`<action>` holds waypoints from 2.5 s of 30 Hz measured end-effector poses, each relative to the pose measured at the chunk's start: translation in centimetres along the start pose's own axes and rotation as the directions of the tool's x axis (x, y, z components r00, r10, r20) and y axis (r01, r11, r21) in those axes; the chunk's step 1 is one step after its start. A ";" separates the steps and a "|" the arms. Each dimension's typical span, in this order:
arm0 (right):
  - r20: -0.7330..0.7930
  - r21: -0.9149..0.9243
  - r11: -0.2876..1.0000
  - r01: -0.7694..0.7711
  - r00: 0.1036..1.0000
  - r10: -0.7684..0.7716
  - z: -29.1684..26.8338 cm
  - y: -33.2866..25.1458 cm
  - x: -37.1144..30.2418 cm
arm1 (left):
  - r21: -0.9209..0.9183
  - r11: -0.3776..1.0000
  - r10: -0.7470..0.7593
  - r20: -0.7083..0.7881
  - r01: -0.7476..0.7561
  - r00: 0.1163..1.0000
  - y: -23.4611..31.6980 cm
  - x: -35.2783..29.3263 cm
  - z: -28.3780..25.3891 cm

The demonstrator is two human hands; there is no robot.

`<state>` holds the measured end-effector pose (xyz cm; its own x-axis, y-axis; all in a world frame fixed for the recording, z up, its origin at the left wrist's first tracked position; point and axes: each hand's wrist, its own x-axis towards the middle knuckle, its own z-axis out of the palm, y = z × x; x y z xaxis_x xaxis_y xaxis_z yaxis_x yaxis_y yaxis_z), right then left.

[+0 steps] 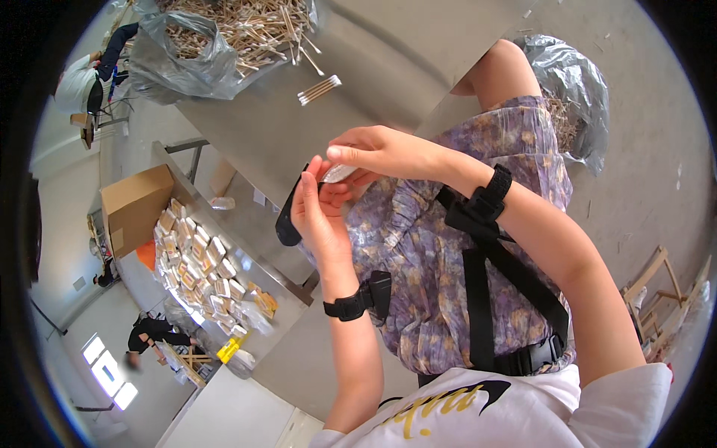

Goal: Counting and packing cotton swabs into small plastic bags.

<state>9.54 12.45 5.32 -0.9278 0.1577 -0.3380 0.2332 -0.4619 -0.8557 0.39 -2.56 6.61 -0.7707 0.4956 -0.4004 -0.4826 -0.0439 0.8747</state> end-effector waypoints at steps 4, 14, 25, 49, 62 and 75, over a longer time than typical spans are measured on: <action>0.035 0.004 1.000 -0.003 0.999 0.003 0.8 -0.5 -0.6 | 0.429 0.885 0.217 -0.035 -0.181 0.976 0.4 -0.4 -1.2; 0.004 -0.283 0.956 0.081 0.997 -0.083 1.0 0.0 -1.4 | 0.525 0.849 0.038 0.062 -0.065 0.997 1.8 -1.5 -0.8; 0.058 -0.506 0.801 0.319 0.939 -0.338 1.4 0.6 -1.9 | 0.474 0.879 -0.089 0.070 0.045 0.994 2.5 -1.3 -0.4; -0.002 0.015 0.988 0.155 0.988 -0.155 2.2 -0.4 -1.9 | 0.424 0.863 0.248 0.118 -0.274 0.962 2.2 -3.6 -0.4; 0.006 -0.416 0.846 0.334 0.931 -0.364 2.6 0.5 -1.9 | 0.432 0.883 0.204 0.004 -0.186 0.979 1.7 -2.8 -0.6; -0.018 -0.557 0.713 0.426 0.852 -0.523 3.5 0.5 -2.6 | 0.308 0.949 0.100 -0.084 -0.069 0.991 2.2 -2.8 -0.4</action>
<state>10.99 8.76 7.18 -0.9073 0.3919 0.1525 -0.0666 0.2240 -0.9723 1.27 -4.41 9.51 -0.8474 0.4139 -0.3326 -0.2761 0.1916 0.9418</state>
